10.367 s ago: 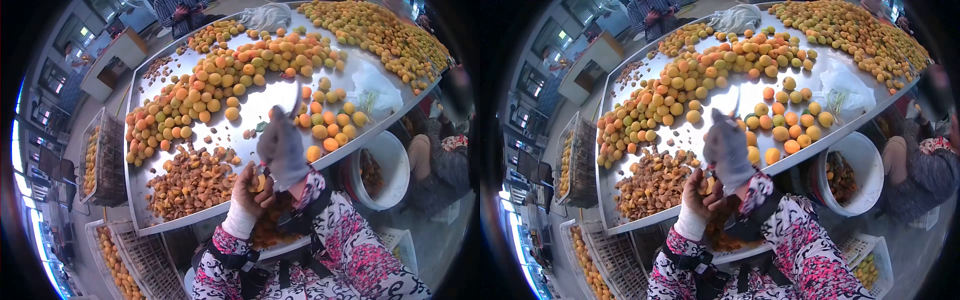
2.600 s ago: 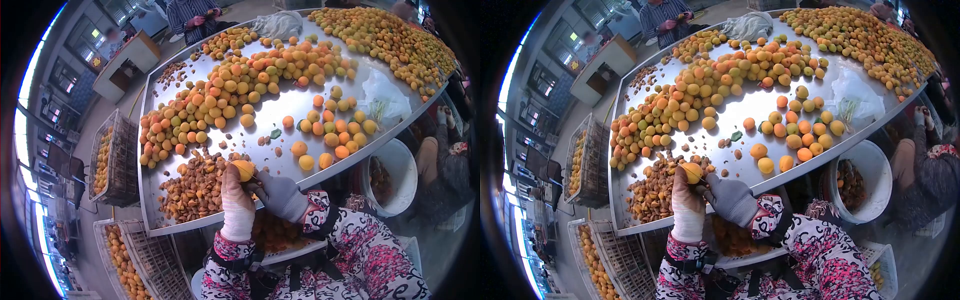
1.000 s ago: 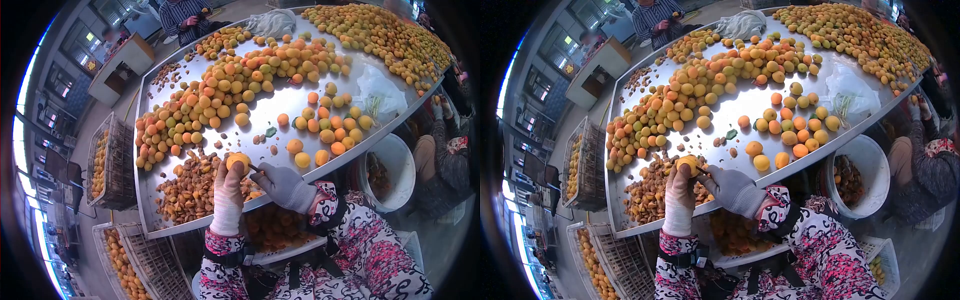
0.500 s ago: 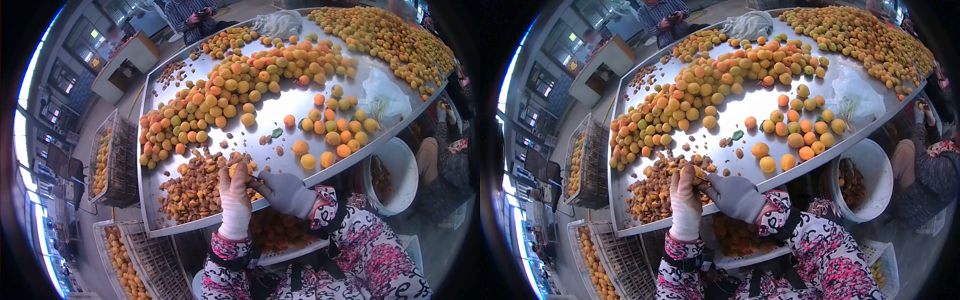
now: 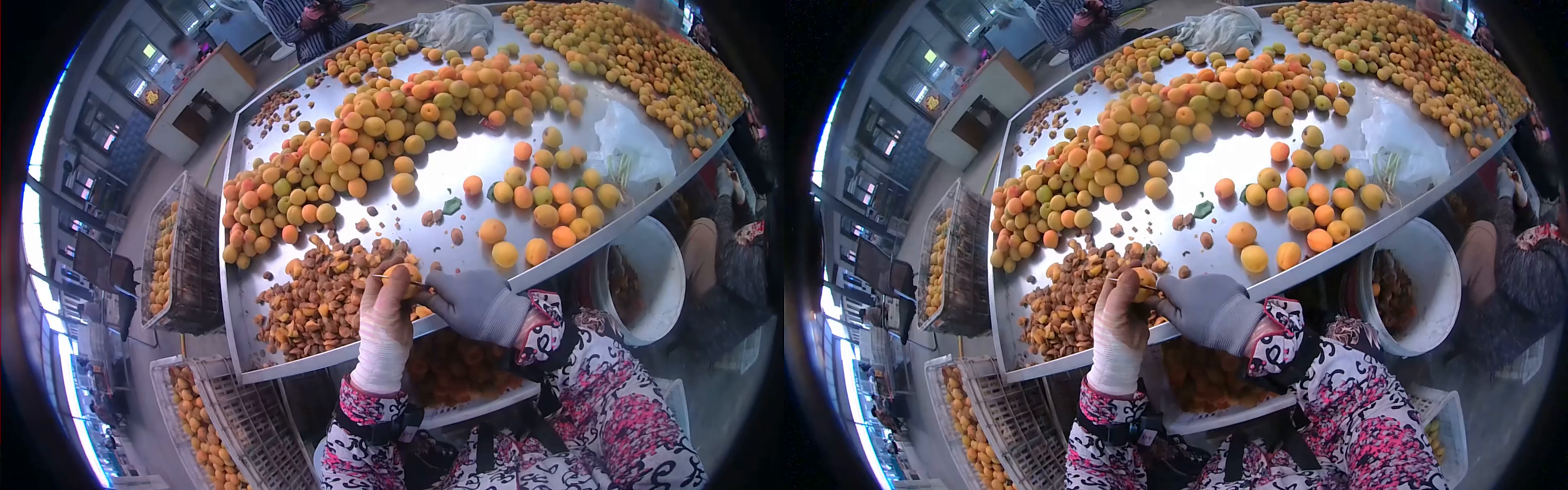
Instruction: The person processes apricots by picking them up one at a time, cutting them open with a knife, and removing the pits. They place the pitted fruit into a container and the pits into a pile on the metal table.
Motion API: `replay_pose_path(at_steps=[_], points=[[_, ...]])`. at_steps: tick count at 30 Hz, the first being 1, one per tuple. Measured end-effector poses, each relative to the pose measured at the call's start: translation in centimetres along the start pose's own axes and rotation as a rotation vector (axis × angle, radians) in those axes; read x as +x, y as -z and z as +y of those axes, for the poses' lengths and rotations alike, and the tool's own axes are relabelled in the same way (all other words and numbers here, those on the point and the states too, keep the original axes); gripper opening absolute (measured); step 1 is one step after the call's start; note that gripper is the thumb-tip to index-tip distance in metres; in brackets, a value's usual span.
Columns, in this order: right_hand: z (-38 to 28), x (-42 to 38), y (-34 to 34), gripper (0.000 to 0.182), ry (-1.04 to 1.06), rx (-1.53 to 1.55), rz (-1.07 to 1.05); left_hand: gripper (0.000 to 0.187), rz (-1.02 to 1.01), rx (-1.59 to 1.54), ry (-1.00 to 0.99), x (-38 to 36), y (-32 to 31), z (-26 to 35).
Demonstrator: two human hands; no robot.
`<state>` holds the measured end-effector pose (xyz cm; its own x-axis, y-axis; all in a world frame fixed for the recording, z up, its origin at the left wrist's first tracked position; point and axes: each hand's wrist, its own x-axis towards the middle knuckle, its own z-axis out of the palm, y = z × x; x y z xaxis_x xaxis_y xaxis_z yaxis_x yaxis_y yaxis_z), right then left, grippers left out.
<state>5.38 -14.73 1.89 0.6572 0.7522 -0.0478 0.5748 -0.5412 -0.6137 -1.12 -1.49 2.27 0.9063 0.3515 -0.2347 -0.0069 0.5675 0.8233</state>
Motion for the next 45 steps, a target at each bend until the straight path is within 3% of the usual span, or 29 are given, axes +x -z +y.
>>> replay_pose_path(at_steps=[8, 18, 24, 32, 37, 45], points=[[-0.5, 0.0, 0.1, 0.036, -0.002, 0.050, -0.035, 0.028, 0.112, 0.043, -0.034, -0.2, 0.0, -1.4], [-0.9, 0.2, -0.8, 0.036, -0.069, 0.099, -0.048, 0.031, 0.162, 0.030, -0.029, -0.1, 0.1, -1.3], [-0.6, 0.6, -1.5, 0.035, -0.002, 0.249, -0.018, 0.035, 0.185, 0.035, -0.096, -0.2, 0.0, -1.1], [-2.6, 0.1, -0.2, 0.035, -0.058, 0.019, -0.050, 0.039, 0.052, -0.035, -0.081, -0.4, 0.6, 0.3], [-1.6, 0.4, -1.5, 0.028, -0.062, 0.108, 0.080, 0.041, 0.020, -0.007, -0.059, -0.2, 0.0, 0.5], [0.2, 0.4, -1.1, 0.034, 0.006, 0.215, -0.031, 0.034, 0.169, 0.115, -0.251, 0.5, -0.1, -2.7]])
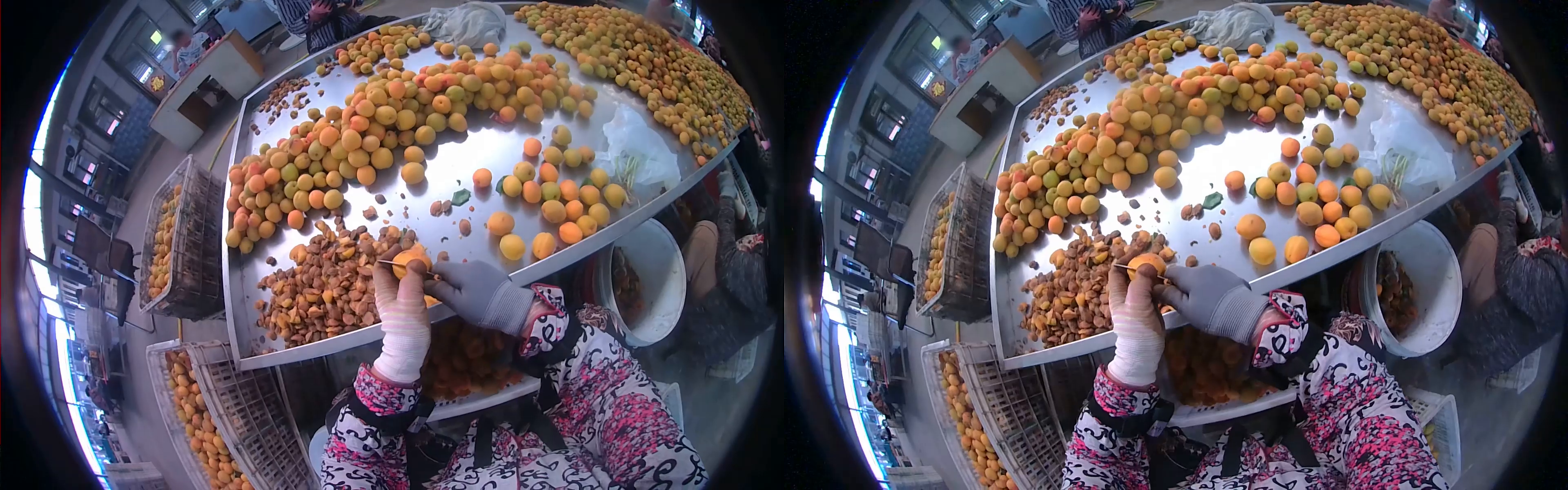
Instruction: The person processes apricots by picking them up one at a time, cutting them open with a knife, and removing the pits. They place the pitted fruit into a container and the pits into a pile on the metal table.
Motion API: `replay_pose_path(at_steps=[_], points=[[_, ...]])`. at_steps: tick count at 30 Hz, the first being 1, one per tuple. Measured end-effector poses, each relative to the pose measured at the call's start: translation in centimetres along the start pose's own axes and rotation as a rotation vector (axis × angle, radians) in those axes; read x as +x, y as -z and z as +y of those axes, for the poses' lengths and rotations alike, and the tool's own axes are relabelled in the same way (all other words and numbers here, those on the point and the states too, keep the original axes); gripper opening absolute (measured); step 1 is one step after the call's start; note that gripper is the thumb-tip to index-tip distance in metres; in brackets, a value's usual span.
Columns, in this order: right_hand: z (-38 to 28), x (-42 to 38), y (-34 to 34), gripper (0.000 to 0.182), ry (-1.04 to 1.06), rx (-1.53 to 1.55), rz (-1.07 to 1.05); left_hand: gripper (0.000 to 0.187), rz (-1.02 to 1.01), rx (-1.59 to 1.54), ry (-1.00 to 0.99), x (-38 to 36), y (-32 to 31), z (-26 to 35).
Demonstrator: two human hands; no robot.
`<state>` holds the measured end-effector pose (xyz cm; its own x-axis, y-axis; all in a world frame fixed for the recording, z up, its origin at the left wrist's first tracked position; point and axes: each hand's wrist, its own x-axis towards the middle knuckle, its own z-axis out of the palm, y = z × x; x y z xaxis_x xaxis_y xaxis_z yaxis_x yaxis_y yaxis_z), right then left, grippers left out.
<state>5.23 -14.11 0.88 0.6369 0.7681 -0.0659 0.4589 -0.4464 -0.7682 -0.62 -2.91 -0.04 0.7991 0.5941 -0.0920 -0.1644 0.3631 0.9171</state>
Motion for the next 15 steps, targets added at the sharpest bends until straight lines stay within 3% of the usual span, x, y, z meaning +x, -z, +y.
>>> replay_pose_path(at_steps=[6, 10, 12, 14, 15], points=[[-1.5, -0.2, -0.2, 0.027, -0.009, -0.027, 0.047, 0.033, 0.067, 0.048, 0.074, -0.5, -0.2, 1.3], [-2.8, 0.1, -0.8, 0.030, -0.040, -0.170, 0.153, 0.036, -0.085, -0.022, 0.050, 0.6, 1.0, 2.5], [-3.0, 0.1, -0.4, 0.033, -0.040, -0.218, 0.193, 0.032, 0.002, -0.029, -0.025, 1.2, 1.1, 2.9], [-3.1, -0.5, 0.1, 0.039, -0.066, -0.204, 0.074, 0.028, 0.092, -0.225, -0.128, 4.3, 4.9, 3.5], [-2.5, -0.5, 0.1, 0.041, -0.061, -0.184, 0.131, 0.024, 0.090, -0.225, -0.154, 5.4, 7.0, 4.5]])
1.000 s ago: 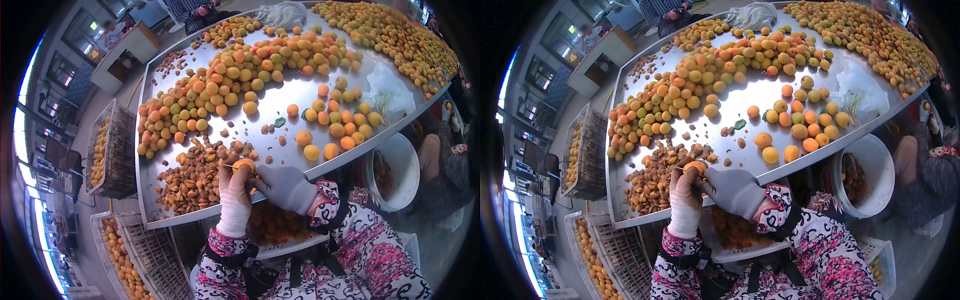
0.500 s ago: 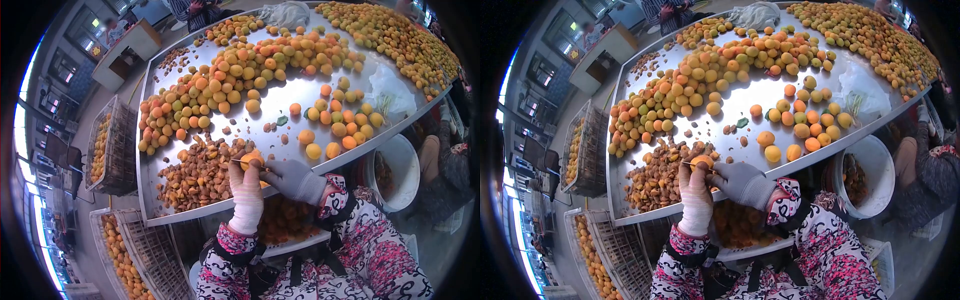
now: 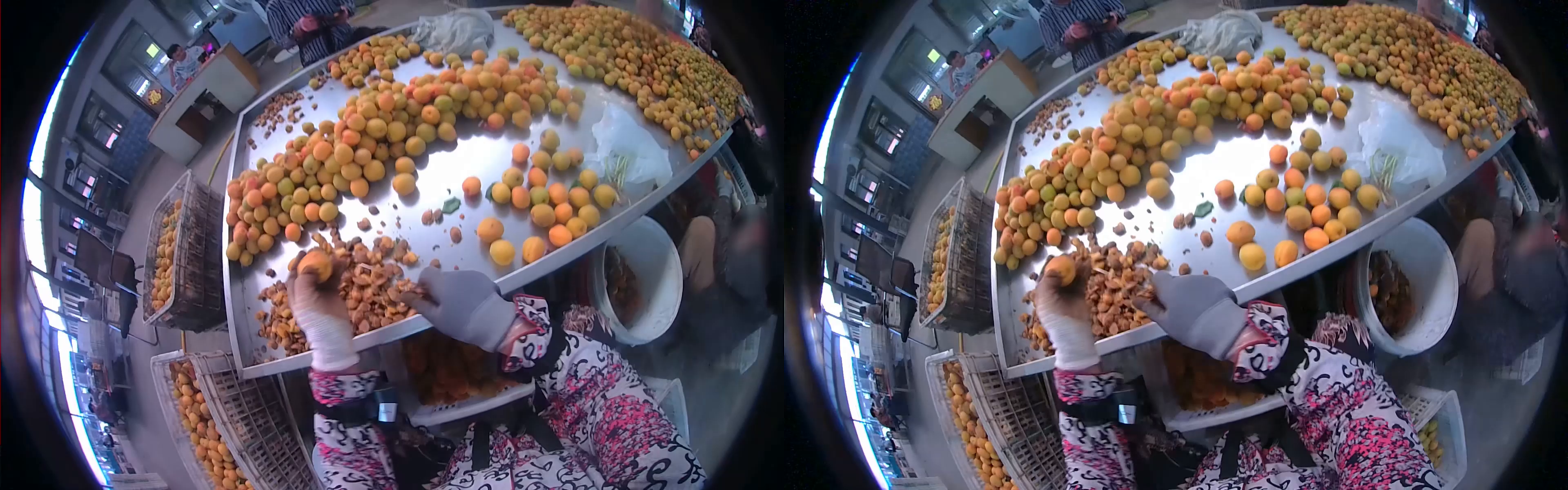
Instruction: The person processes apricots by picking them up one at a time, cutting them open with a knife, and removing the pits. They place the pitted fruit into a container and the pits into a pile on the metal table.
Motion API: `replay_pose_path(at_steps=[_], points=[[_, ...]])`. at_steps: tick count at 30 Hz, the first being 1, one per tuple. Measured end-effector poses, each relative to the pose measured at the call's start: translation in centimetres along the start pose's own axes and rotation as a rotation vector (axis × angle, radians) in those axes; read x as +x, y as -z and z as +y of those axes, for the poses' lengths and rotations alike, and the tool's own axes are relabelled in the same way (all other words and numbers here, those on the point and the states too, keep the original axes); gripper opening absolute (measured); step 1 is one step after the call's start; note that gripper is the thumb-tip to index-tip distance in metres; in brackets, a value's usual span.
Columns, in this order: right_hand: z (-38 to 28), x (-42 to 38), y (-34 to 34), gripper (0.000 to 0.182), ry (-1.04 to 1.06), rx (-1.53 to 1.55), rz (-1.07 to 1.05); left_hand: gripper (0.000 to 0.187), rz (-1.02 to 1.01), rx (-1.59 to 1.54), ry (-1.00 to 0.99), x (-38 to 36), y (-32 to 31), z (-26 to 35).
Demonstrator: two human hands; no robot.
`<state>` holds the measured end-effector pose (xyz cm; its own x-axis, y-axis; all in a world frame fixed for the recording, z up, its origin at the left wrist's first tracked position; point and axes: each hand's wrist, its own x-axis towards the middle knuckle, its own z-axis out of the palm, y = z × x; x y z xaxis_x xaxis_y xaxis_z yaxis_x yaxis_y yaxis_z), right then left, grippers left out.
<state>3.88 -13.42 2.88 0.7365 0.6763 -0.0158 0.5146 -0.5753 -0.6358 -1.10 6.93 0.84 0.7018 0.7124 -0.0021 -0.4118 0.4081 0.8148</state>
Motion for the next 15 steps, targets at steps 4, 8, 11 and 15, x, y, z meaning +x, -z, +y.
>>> replay_pose_path(at_steps=[4, 8, 11, 15], points=[[2.9, 2.3, 0.0, 0.045, -0.085, 0.674, 0.233, 0.044, -0.338, 0.513, -0.128, -3.4, -2.9, -0.6], [1.4, 1.9, 1.9, 0.048, -0.360, 1.010, -0.082, 0.053, -0.596, 0.774, -0.186, -6.0, -5.0, -1.4], [1.9, 2.0, 1.2, 0.034, -0.208, 0.952, -0.151, 0.055, -0.791, 1.090, -0.471, -5.3, -5.0, -1.0], [3.3, 2.0, 0.0, 0.038, -0.182, 1.140, -0.257, 0.055, -0.740, 1.170, -0.442, -6.1, -5.9, -0.3]])
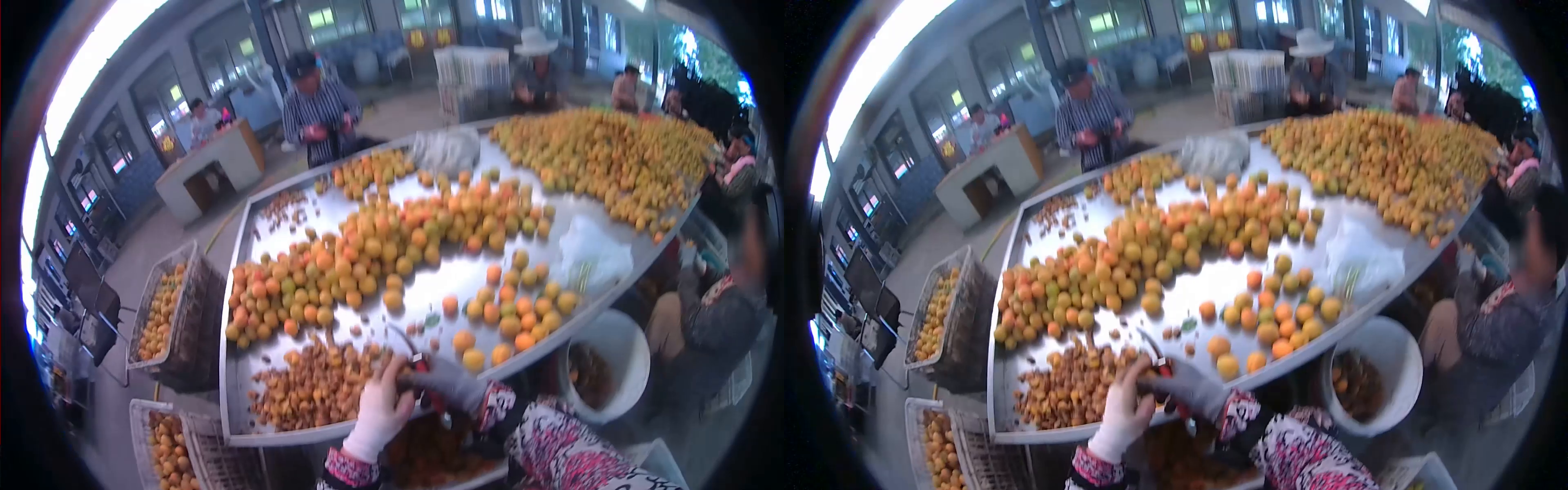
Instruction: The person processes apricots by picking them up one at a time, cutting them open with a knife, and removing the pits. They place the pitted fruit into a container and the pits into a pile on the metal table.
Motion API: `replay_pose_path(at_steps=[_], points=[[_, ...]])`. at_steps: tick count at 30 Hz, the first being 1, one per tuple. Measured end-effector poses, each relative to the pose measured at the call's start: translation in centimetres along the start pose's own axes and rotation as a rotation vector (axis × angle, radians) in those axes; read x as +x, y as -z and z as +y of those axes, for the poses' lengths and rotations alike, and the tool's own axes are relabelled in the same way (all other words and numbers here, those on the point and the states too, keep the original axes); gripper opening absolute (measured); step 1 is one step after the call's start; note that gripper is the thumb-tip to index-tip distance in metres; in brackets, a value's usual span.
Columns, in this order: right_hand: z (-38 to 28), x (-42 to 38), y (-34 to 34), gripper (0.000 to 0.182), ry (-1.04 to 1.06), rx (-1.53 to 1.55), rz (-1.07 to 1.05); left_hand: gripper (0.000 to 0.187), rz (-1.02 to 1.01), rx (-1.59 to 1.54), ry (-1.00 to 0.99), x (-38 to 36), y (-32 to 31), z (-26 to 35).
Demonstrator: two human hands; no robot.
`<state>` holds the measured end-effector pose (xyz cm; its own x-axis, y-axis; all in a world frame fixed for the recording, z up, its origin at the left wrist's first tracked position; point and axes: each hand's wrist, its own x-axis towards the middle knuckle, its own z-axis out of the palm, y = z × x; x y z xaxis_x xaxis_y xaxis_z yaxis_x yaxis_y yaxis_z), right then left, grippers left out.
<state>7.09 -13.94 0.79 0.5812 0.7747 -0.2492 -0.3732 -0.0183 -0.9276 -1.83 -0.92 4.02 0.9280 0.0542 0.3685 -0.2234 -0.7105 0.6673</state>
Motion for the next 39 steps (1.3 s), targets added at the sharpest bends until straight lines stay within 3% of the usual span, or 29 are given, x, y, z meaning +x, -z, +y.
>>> replay_pose_path(at_steps=[4, 6, 12, 14, 21, 23, 24, 25, 28, 34, 36, 37, 39], points=[[-0.9, -0.4, -0.2, 0.032, -0.052, 0.041, -0.059, 0.055, 0.014, 0.013, -0.052, -0.3, -0.1, -1.0], [-0.5, -0.4, -0.5, 0.031, -0.039, 0.034, -0.073, 0.053, -0.067, -0.025, 0.053, -0.8, 0.0, -1.1], [0.6, -0.6, -1.6, 0.032, 0.008, 0.098, 0.040, 0.052, -0.045, -0.035, 0.034, -1.2, -0.6, -1.9], [1.3, -0.5, -1.8, 0.032, 0.076, -0.007, 0.160, 0.052, -0.039, -0.023, 0.023, -1.2, -0.6, -1.8], [4.3, 0.5, -2.6, 0.031, 0.044, -0.150, 0.376, 0.048, -0.023, 0.250, -0.031, -1.0, -0.5, -0.3], [5.1, 1.8, -2.3, 0.032, 0.236, 0.031, 0.299, 0.051, 0.031, 0.264, -0.044, -0.7, -0.6, 0.0], [4.7, 1.9, -2.1, 0.034, 0.226, 0.162, 0.215, 0.053, 0.062, 0.229, -0.066, -0.3, -0.6, -0.1], [1.7, 0.7, -1.9, 0.038, 0.173, 0.072, 0.082, 0.057, 0.108, 0.195, -0.137, -0.1, -1.2, -1.1], [2.8, 2.2, -0.4, 0.041, 0.067, 0.026, -0.003, 0.057, 0.085, 0.138, -0.106, -0.4, -1.3, -1.1], [2.5, 2.5, -0.7, 0.035, 0.016, -0.080, 0.009, 0.050, 0.099, 0.153, -0.112, -0.7, -2.0, -2.0], [2.5, 3.1, -1.5, 0.038, 0.201, -0.128, 0.255, 0.047, 0.127, 0.177, -0.137, -0.1, -2.5, -2.4], [2.5, 3.0, -1.3, 0.039, 0.042, -0.055, 0.229, 0.045, 0.125, 0.205, -0.117, -0.1, -2.6, -2.5], [3.6, 3.3, -1.6, 0.040, 0.030, 0.003, 0.293, 0.040, 0.144, 0.244, -0.124, 0.0, -2.8, -2.8]])
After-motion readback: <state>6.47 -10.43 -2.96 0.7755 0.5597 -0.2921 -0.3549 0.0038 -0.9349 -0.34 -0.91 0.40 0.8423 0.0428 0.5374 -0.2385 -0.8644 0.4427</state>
